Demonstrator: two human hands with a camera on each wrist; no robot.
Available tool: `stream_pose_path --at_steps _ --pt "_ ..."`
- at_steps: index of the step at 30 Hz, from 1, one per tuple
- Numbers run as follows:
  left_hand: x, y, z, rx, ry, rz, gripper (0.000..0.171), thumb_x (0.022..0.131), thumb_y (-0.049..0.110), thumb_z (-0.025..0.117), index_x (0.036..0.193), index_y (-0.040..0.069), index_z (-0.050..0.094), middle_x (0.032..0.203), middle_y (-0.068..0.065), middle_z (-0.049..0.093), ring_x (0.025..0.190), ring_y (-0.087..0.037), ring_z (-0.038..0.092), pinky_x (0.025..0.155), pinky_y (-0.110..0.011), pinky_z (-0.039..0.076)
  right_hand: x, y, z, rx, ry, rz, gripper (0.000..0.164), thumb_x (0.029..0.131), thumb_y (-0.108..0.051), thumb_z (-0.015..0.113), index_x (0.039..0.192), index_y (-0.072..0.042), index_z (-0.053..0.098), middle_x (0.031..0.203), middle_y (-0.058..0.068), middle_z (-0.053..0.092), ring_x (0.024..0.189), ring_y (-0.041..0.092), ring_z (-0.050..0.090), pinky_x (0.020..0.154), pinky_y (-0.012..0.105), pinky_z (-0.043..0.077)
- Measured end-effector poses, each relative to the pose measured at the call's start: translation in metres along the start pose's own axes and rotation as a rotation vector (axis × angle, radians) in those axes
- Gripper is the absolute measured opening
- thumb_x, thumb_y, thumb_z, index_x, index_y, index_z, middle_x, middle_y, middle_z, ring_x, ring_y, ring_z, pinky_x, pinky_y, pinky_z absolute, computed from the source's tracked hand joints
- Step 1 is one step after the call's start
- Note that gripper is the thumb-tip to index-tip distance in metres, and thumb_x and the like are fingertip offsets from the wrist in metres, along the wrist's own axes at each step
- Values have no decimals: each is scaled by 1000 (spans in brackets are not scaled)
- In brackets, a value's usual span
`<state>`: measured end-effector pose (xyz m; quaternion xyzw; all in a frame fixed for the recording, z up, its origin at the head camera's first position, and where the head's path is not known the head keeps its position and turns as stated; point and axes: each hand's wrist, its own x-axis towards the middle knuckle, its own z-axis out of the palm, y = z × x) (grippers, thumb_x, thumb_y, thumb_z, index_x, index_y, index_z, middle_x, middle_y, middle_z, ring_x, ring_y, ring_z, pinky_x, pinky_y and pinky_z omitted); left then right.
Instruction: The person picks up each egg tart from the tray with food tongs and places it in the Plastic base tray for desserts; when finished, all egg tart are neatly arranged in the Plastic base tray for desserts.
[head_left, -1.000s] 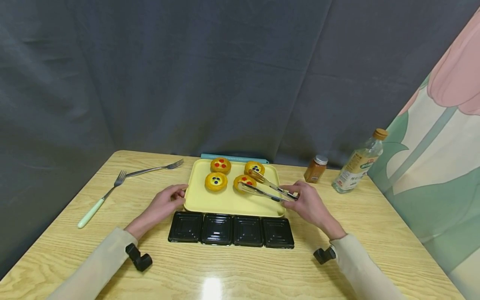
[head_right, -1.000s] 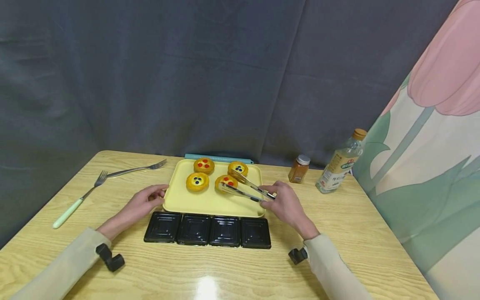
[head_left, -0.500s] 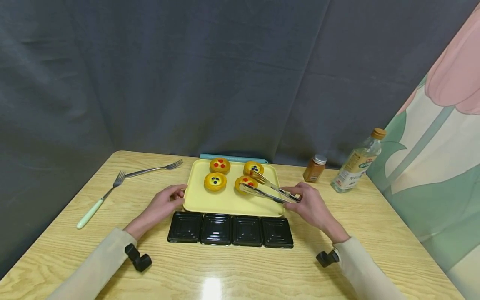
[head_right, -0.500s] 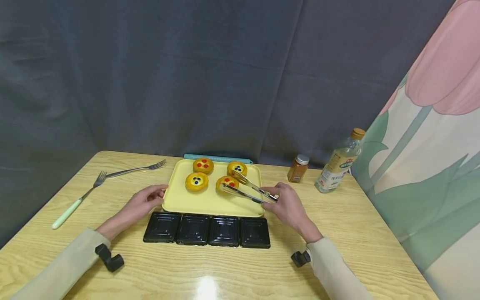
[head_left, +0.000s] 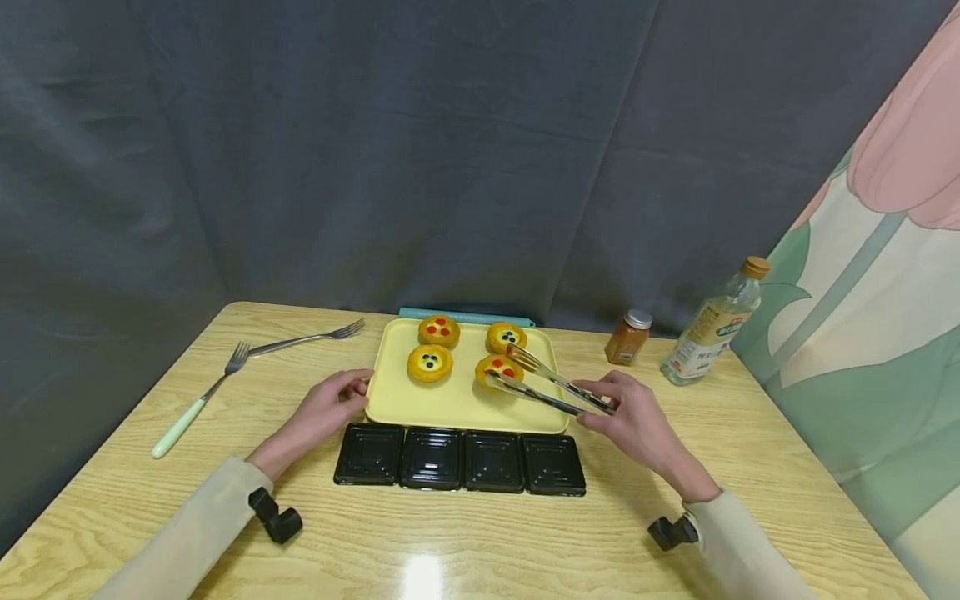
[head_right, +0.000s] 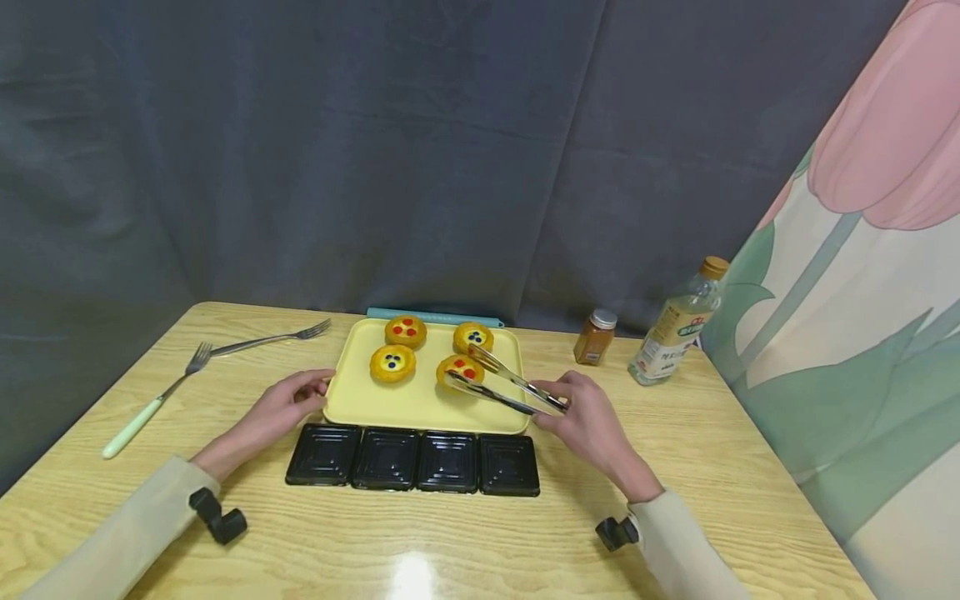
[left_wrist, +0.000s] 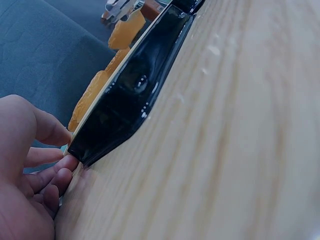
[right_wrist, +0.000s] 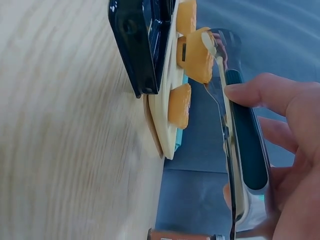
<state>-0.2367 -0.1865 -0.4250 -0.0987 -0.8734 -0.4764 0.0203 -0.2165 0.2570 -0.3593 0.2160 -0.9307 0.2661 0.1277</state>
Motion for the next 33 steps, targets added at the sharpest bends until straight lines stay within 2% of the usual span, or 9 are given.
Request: stream_pose_path --at_steps 15,24,33 --pt "1 -1 2 -3 -1 -11 50 96 9 60 143 -4 51 110 -11 58 96 -24 52 81 -35 45 -31 -2 -14 12 11 49 45 82 -9 82 125 -9 73 94 4 62 75 18 48 60 29 41" --pt "2 -3 1 0 -1 -15 50 95 9 60 143 -4 52 109 -10 58 96 -24 52 82 -37 44 -52 -8 -22 19 40 52 46 80 -8 84 125 -10 73 93 2 60 72 14 48 58 27 43" --pt "1 0 0 -4 -2 -14 50 96 9 60 143 -4 51 110 -11 58 97 -24 52 83 -38 44 -68 -14 -29 11 52 83 45 81 -9 84 125 -17 74 96 -2 60 74 14 47 59 27 41"
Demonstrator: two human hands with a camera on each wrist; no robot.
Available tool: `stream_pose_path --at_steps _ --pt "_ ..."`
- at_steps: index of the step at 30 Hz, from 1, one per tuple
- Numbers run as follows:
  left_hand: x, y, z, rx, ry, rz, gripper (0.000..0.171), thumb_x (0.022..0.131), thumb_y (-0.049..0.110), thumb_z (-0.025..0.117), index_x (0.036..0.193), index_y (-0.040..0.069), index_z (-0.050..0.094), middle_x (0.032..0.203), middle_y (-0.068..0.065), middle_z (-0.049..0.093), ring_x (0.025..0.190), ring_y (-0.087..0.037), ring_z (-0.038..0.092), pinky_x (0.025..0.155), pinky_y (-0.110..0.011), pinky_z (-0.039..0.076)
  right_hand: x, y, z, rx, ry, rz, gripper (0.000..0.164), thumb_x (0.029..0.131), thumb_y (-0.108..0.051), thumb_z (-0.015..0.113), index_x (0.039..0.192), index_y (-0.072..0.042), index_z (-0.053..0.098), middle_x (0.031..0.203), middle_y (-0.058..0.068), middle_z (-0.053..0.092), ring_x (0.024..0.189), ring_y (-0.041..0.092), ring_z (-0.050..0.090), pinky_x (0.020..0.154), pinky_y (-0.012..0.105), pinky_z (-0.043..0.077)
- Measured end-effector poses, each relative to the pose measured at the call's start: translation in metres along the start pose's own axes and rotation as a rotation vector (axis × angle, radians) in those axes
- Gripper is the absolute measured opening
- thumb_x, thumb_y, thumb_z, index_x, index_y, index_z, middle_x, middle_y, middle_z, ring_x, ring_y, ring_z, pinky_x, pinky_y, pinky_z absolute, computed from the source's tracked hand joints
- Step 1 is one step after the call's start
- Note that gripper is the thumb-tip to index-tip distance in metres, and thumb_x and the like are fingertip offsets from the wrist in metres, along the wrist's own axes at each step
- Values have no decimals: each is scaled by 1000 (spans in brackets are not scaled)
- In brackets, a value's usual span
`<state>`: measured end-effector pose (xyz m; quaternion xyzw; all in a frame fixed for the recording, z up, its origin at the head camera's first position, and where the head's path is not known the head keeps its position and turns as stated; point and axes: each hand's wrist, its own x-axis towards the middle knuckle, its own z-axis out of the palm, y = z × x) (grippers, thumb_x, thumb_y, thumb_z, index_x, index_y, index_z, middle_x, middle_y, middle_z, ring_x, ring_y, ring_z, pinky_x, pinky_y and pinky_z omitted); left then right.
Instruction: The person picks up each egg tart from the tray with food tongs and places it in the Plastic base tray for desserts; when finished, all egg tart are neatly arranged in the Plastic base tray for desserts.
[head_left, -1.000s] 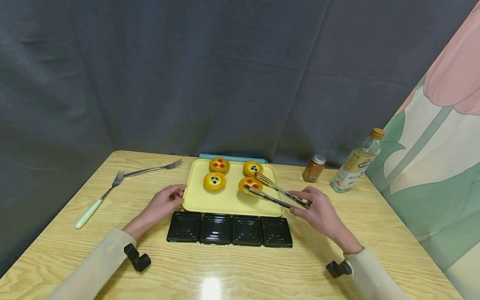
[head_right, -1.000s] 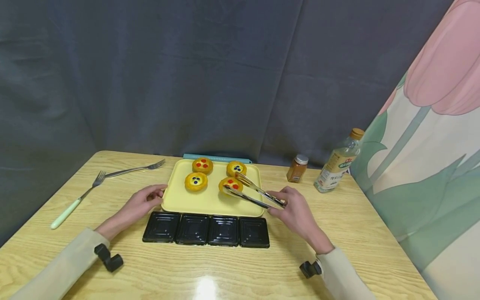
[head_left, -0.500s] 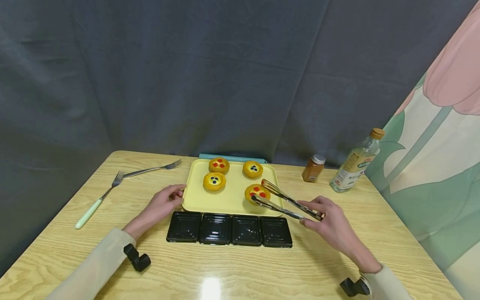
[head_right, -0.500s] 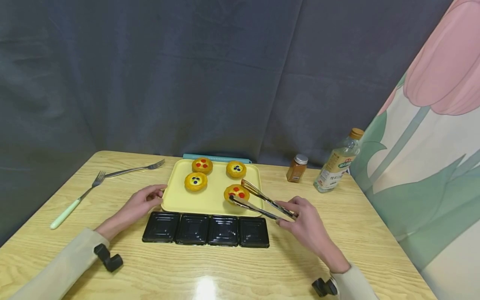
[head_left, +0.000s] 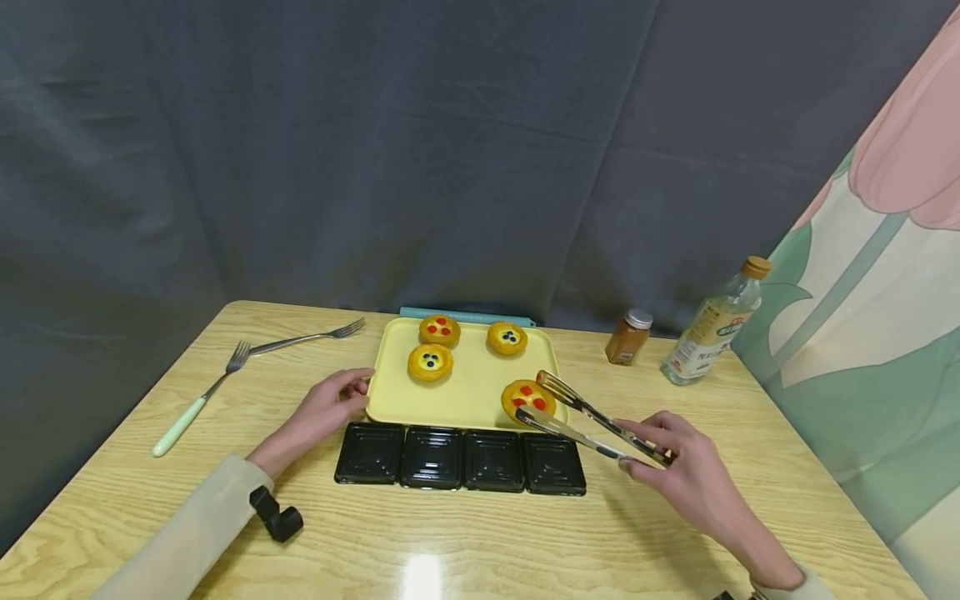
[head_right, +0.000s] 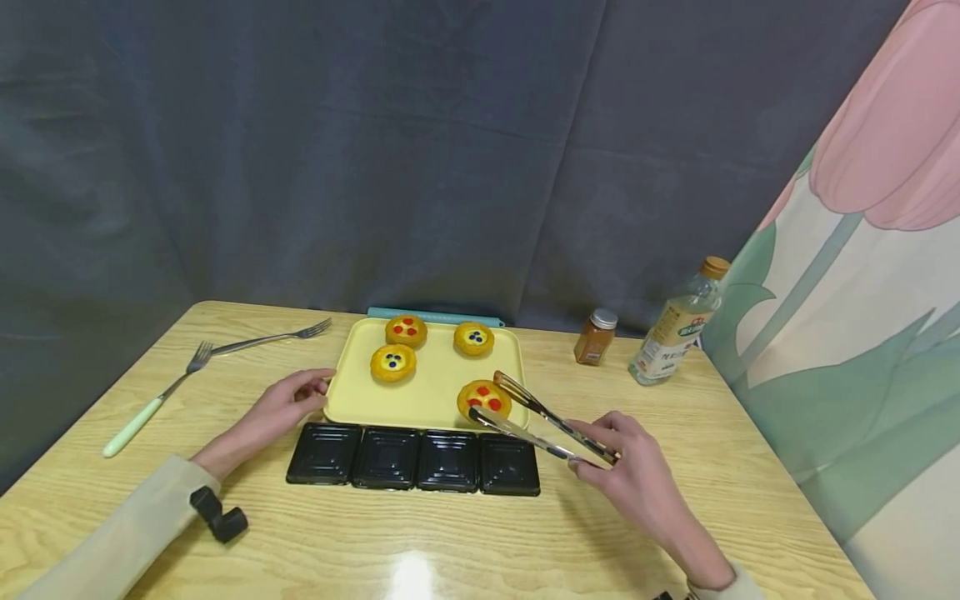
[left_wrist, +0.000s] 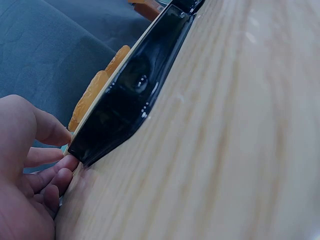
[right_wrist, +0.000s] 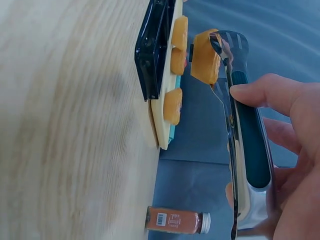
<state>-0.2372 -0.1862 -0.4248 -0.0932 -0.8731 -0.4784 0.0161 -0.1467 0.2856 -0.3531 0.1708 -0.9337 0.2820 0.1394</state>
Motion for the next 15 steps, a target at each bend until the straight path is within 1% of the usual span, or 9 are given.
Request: stream_pose_path --at_steps 5,9,15 --pt "0 2 -1 -1 1 3 50 96 9 61 143 -5 51 111 -11 58 97 -23 52 84 -38 44 -10 0 -3 9 -3 21 47 81 -8 84 125 -17 74 96 -1 60 74 14 46 58 27 40" --pt "-1 2 -1 -5 0 7 50 96 9 61 143 -5 51 110 -11 58 97 -24 52 84 -39 44 -19 0 -4 18 -6 32 48 81 -8 84 126 -20 74 96 -3 60 73 13 46 57 27 39" --pt "0 0 0 0 -3 -3 50 96 10 60 144 -4 51 110 -11 58 97 -23 52 82 -36 44 -29 -1 -7 2 6 43 48 79 -9 85 125 -21 74 96 -4 59 71 13 46 55 26 39"
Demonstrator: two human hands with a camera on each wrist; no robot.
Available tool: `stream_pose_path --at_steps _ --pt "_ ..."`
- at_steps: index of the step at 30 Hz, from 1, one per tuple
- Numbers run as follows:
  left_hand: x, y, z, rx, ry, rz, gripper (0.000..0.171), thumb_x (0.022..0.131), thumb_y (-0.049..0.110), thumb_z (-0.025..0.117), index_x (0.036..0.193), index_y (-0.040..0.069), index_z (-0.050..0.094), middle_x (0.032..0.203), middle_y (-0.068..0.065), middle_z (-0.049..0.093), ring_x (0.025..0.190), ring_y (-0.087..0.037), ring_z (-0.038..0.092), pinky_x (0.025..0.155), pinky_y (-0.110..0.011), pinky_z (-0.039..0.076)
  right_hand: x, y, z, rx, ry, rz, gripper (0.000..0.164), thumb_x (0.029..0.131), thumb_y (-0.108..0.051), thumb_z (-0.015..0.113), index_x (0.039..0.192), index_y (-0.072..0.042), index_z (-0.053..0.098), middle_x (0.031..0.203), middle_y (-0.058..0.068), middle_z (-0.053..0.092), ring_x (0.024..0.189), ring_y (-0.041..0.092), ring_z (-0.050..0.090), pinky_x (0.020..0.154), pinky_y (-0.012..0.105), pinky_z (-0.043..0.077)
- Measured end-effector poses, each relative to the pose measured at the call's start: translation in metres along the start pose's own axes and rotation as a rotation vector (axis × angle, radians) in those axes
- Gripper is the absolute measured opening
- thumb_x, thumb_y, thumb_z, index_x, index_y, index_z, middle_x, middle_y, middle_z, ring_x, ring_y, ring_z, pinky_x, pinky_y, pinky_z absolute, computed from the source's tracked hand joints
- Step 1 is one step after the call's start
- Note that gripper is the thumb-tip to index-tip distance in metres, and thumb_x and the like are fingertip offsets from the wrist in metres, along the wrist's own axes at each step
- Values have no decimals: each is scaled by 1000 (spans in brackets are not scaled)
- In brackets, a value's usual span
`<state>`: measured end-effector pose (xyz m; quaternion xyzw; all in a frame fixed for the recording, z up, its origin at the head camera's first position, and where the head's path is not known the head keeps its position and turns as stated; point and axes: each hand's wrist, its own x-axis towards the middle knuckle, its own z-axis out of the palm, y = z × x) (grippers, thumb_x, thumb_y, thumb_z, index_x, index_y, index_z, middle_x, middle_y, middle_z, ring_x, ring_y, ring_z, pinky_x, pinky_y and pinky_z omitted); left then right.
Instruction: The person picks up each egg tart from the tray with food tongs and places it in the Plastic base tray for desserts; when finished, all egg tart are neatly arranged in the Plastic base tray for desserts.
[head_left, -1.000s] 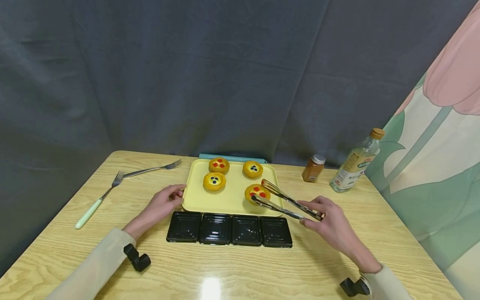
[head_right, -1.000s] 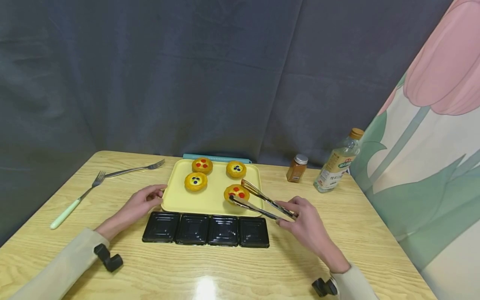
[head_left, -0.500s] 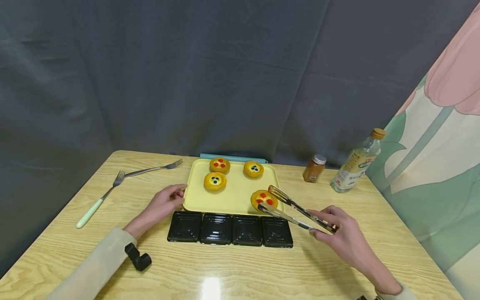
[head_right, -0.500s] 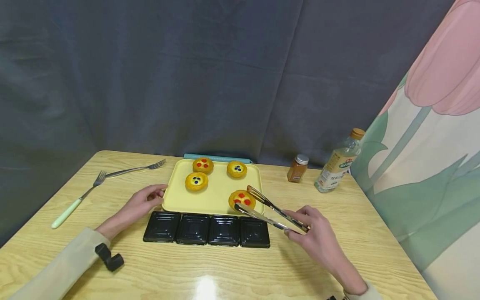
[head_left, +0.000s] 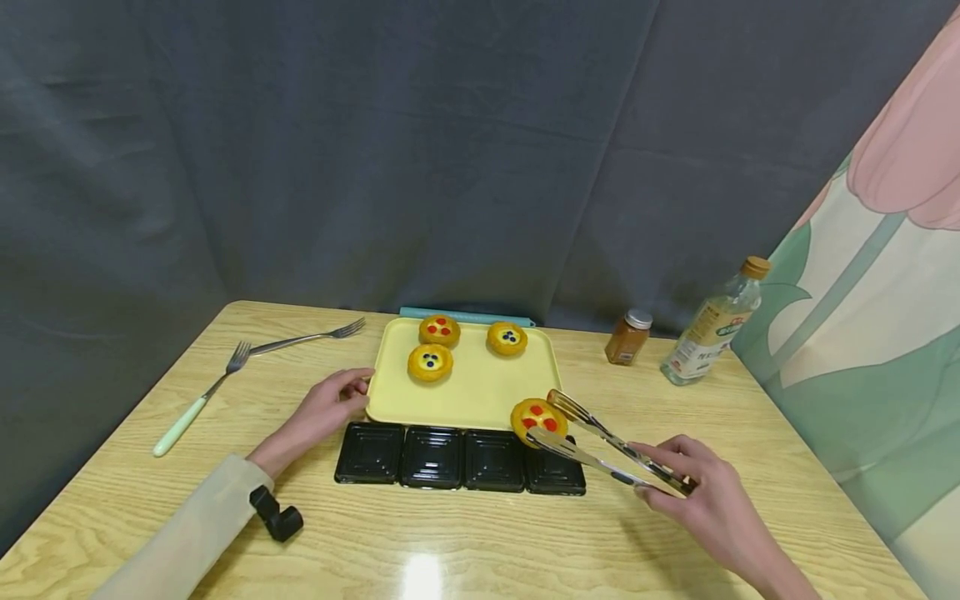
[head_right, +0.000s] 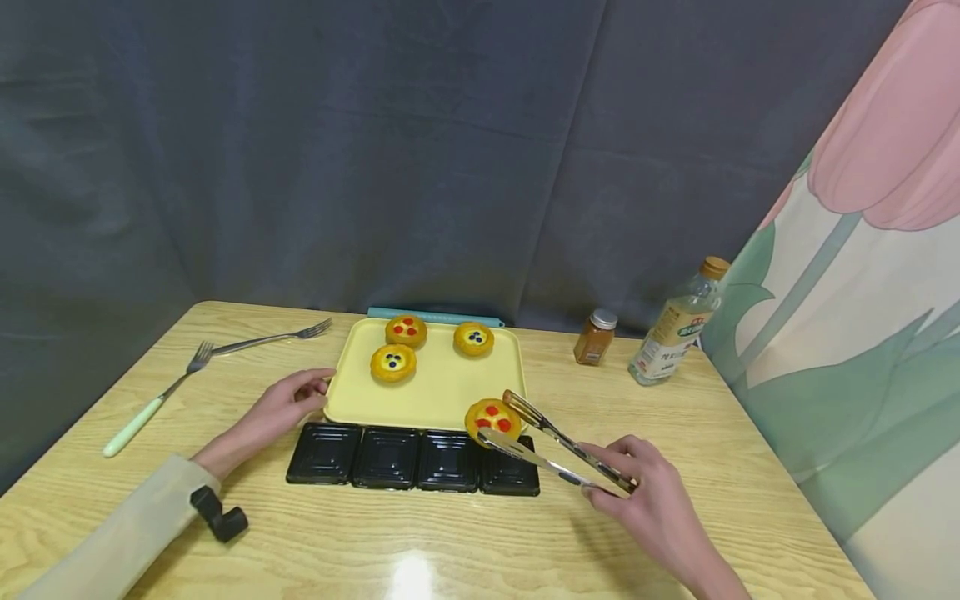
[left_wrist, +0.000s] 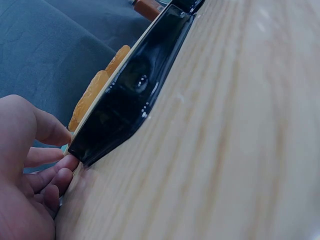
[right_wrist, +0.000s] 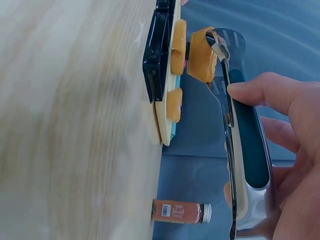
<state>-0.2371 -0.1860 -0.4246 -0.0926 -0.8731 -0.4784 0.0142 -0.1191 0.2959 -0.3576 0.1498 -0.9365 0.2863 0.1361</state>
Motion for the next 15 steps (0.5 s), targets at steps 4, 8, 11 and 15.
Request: stream_pose_path --at_steps 4,8,11,15 --pt "1 -1 1 3 -1 1 50 96 10 60 144 -3 51 110 -11 58 97 -24 52 82 -35 44 -7 1 -2 -23 11 13 48 78 -9 86 124 -20 74 96 -3 59 72 12 46 55 26 38" --pt "1 -1 1 2 0 8 50 96 10 60 144 -4 51 109 -11 57 96 -24 52 82 -37 44 -13 3 -3 -34 15 24 48 78 -9 86 124 -18 74 96 -2 59 71 10 45 55 26 38" --pt "1 -1 0 6 0 13 50 96 10 59 144 -4 51 109 -11 57 96 -24 52 82 -37 44 -16 4 -4 -39 17 30 48 78 -9 86 124 -17 75 96 -3 59 72 10 46 55 25 40" --pt "1 -2 1 11 0 16 50 96 10 59 143 -4 51 109 -11 57 96 -24 52 82 -36 44 -19 6 -4 -59 1 45 47 77 -11 87 122 -17 75 96 -6 59 77 8 48 56 25 43"
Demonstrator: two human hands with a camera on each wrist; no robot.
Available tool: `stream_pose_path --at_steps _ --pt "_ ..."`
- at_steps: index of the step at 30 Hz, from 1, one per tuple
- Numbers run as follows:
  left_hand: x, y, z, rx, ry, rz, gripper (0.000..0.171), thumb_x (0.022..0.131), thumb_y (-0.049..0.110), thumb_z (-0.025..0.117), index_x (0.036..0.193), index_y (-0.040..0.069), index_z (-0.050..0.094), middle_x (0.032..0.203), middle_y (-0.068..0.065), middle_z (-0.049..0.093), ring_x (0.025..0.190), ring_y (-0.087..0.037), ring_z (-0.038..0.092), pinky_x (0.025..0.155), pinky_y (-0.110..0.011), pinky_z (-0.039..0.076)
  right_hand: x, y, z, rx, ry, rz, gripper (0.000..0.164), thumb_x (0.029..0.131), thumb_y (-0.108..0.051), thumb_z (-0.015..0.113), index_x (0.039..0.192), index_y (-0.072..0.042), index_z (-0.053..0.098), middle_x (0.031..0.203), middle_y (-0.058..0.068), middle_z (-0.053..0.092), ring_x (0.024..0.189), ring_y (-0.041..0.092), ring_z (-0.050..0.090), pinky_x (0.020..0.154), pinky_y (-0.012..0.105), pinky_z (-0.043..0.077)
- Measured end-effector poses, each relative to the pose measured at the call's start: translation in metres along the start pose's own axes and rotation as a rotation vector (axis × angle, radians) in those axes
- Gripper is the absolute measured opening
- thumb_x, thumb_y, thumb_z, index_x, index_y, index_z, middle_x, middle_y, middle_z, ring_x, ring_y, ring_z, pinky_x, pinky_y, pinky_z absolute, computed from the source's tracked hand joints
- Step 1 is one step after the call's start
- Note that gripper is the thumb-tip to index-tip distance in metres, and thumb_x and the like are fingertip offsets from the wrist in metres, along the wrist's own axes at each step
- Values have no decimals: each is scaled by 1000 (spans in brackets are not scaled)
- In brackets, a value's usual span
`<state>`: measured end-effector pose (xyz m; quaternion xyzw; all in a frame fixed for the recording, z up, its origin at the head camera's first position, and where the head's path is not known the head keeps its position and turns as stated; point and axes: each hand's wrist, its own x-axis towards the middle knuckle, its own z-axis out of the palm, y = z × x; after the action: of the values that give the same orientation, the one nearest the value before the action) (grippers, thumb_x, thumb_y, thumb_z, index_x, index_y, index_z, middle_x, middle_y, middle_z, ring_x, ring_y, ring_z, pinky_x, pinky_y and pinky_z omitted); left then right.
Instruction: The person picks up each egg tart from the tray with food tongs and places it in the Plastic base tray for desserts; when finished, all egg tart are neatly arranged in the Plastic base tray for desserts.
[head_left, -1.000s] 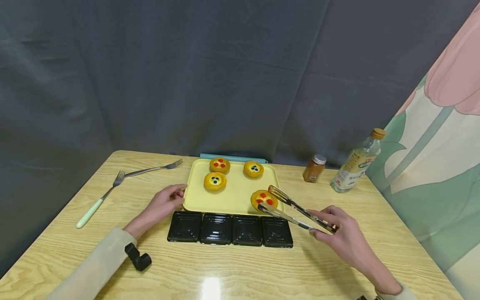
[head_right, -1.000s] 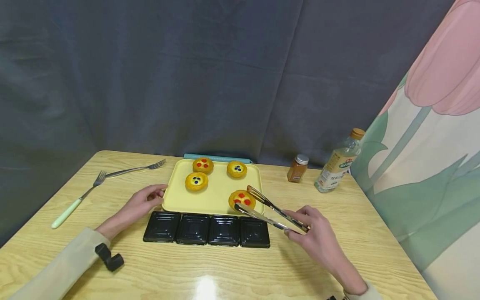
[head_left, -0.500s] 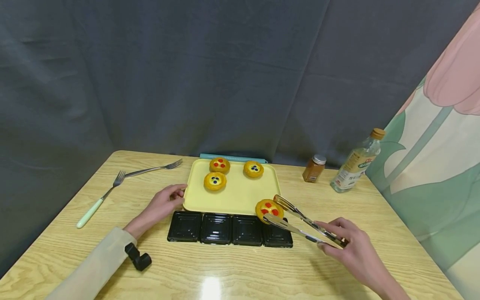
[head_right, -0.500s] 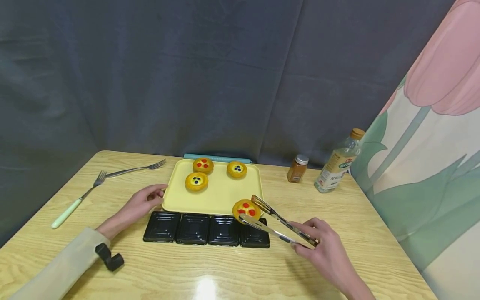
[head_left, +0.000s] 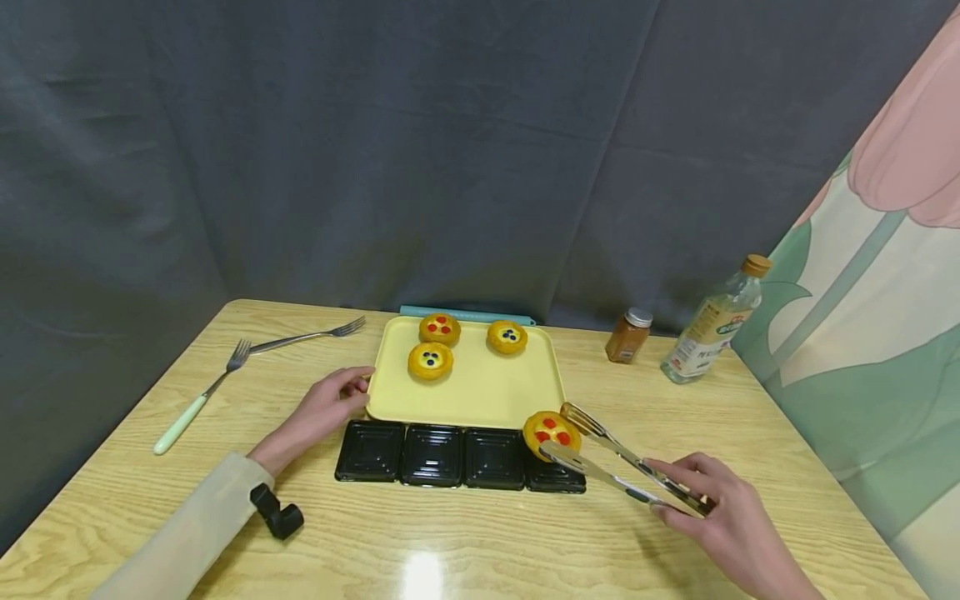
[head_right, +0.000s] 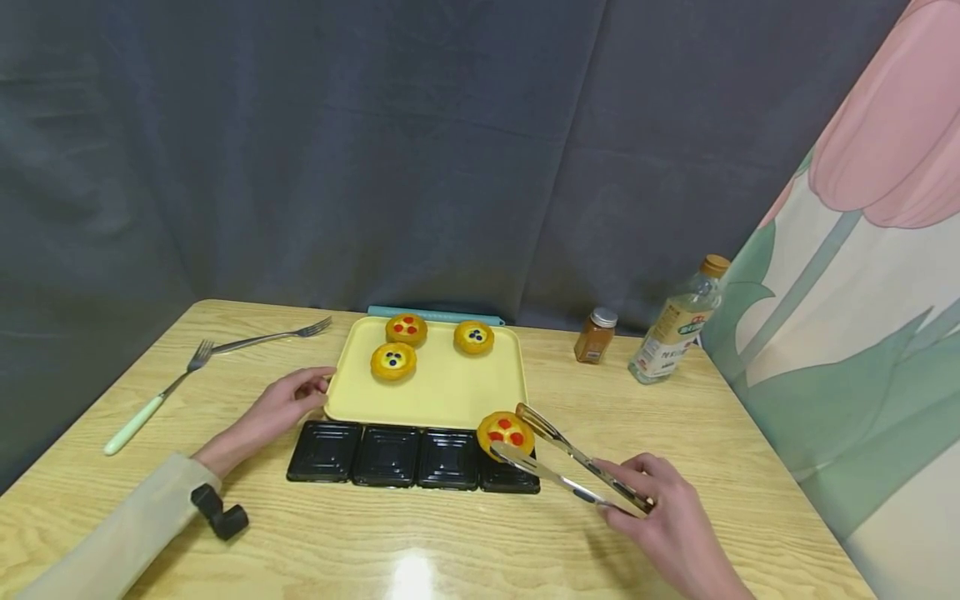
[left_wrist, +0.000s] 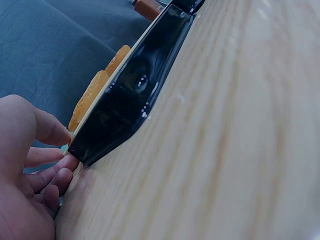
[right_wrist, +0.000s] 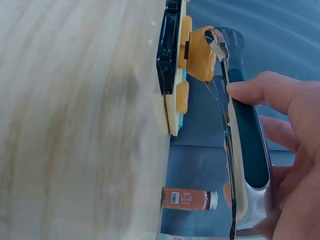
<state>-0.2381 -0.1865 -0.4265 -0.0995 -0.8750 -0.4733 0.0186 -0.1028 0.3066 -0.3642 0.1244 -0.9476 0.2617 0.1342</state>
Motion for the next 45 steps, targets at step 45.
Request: stream_pose_path --at_steps 45 --pt "-1 2 -1 -21 1 6 49 96 9 61 142 -5 52 109 -11 58 96 -23 53 83 -39 45 -5 2 -1 -38 -32 59 55 73 -12 90 125 -20 74 99 -5 58 80 11 48 59 26 42"
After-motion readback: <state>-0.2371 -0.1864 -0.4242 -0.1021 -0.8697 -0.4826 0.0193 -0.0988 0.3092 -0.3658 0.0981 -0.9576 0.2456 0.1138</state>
